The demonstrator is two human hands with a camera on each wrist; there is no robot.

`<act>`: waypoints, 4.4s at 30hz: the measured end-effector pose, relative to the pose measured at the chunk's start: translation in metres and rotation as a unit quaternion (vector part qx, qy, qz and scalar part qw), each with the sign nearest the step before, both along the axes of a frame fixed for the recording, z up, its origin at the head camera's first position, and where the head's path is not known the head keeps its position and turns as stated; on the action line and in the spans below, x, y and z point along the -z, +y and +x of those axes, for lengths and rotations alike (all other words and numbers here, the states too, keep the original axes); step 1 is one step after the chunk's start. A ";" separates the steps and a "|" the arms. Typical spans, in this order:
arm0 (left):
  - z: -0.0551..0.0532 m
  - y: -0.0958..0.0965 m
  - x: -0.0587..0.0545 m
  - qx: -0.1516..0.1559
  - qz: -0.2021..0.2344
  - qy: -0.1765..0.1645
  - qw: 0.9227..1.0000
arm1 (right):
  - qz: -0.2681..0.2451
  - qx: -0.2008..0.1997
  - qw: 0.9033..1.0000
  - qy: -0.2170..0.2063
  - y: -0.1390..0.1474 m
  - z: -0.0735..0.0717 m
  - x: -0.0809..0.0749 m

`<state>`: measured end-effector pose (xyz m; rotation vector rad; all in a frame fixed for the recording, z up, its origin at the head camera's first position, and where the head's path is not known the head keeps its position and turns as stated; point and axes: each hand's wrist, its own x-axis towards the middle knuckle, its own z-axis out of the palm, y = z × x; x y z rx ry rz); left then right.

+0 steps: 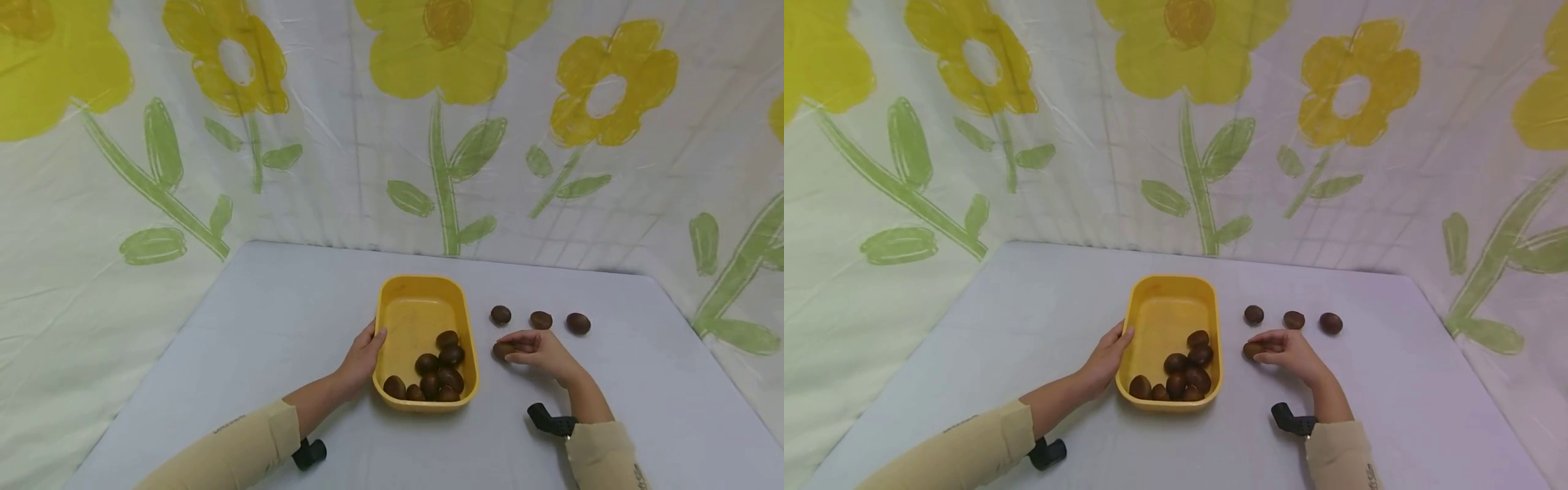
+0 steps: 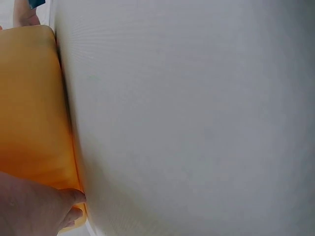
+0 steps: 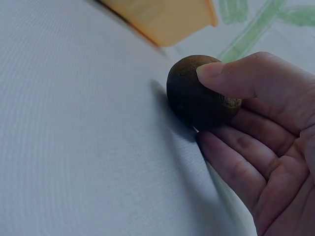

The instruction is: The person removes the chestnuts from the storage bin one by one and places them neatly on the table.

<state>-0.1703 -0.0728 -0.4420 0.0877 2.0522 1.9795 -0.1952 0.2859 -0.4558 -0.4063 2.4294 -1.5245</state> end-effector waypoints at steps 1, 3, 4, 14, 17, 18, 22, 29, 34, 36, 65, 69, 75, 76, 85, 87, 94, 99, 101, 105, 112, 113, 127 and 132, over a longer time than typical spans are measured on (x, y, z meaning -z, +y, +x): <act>0.000 0.000 0.000 0.000 -0.001 0.000 1.000 | 0.000 -0.001 1.000 0.002 0.000 0.000 0.000; 0.000 0.000 -0.001 -0.001 -0.002 0.000 1.000 | -0.003 -0.006 1.000 0.003 0.000 0.000 0.001; 0.000 0.001 -0.001 -0.002 -0.002 -0.001 1.000 | -0.005 -0.006 1.000 0.003 0.000 0.000 0.001; 0.000 0.002 0.000 -0.009 -0.007 -0.003 1.000 | -0.022 -0.028 0.999 0.024 0.001 0.001 0.002; 0.000 0.002 -0.001 -0.010 -0.007 -0.002 1.000 | -0.024 -0.031 0.999 0.024 0.001 0.001 0.001; 0.000 0.002 -0.001 -0.009 -0.006 -0.002 1.000 | -0.025 -0.031 0.999 0.022 0.001 0.001 0.000; 0.000 0.001 -0.001 -0.008 -0.007 0.001 1.000 | -0.027 -0.034 0.999 0.017 0.001 0.002 -0.002; 0.000 0.001 -0.001 -0.006 -0.006 0.001 1.000 | -0.024 -0.022 0.999 0.027 0.004 0.002 -0.005; 0.000 0.001 -0.001 -0.006 -0.006 0.001 1.000 | 0.004 0.013 0.999 0.034 0.006 0.002 -0.014; 0.000 0.001 -0.002 -0.006 -0.006 0.000 1.000 | 0.012 0.022 0.999 0.030 0.007 0.002 -0.017; 0.004 -0.002 -0.001 -0.014 -0.001 0.009 1.000 | -0.019 -0.090 0.994 0.058 -0.080 -0.037 -0.081; 0.003 -0.001 -0.001 -0.009 -0.002 0.009 1.000 | -0.020 -0.110 0.992 0.060 -0.092 -0.041 -0.079; 0.001 -0.001 0.000 0.002 -0.001 0.012 1.000 | -0.034 -0.130 0.989 0.058 -0.107 -0.043 -0.077; 0.001 -0.001 0.000 0.002 -0.004 0.013 1.000 | -0.034 -0.134 0.989 0.058 -0.110 -0.044 -0.077; 0.001 -0.002 0.000 0.000 -0.001 0.014 1.000 | -0.039 -0.183 0.982 0.026 -0.137 -0.048 -0.069; 0.002 -0.002 0.000 0.000 0.000 0.012 1.000 | -0.037 -0.193 0.980 0.019 -0.142 -0.048 -0.064; 0.002 -0.003 0.000 0.006 -0.009 0.013 1.000 | -0.011 -0.211 0.977 0.005 -0.153 -0.049 -0.048; 0.001 -0.003 -0.002 0.005 -0.004 0.012 1.000 | 0.055 -0.232 0.971 0.015 -0.156 -0.050 -0.044; 0.001 -0.002 -0.002 0.003 -0.004 0.011 1.000 | 0.081 -0.242 0.967 0.021 -0.156 -0.050 -0.043; 0.000 -0.002 -0.002 0.000 -0.005 0.011 1.000 | 0.108 -0.266 0.958 0.020 -0.155 -0.050 -0.044; 0.001 -0.001 -0.004 -0.002 -0.006 0.009 1.000 | 0.140 -0.301 0.943 -0.004 -0.153 -0.048 -0.049; 0.001 -0.001 -0.005 -0.003 -0.007 0.009 1.000 | 0.146 -0.304 0.941 -0.011 -0.153 -0.048 -0.050; 0.000 -0.003 -0.001 -0.001 -0.005 0.002 1.000 | 0.161 -0.344 0.923 -0.054 -0.158 -0.044 -0.052; 0.000 -0.001 -0.002 -0.004 -0.006 0.001 1.000 | 0.170 -0.351 0.919 -0.054 -0.158 -0.045 -0.049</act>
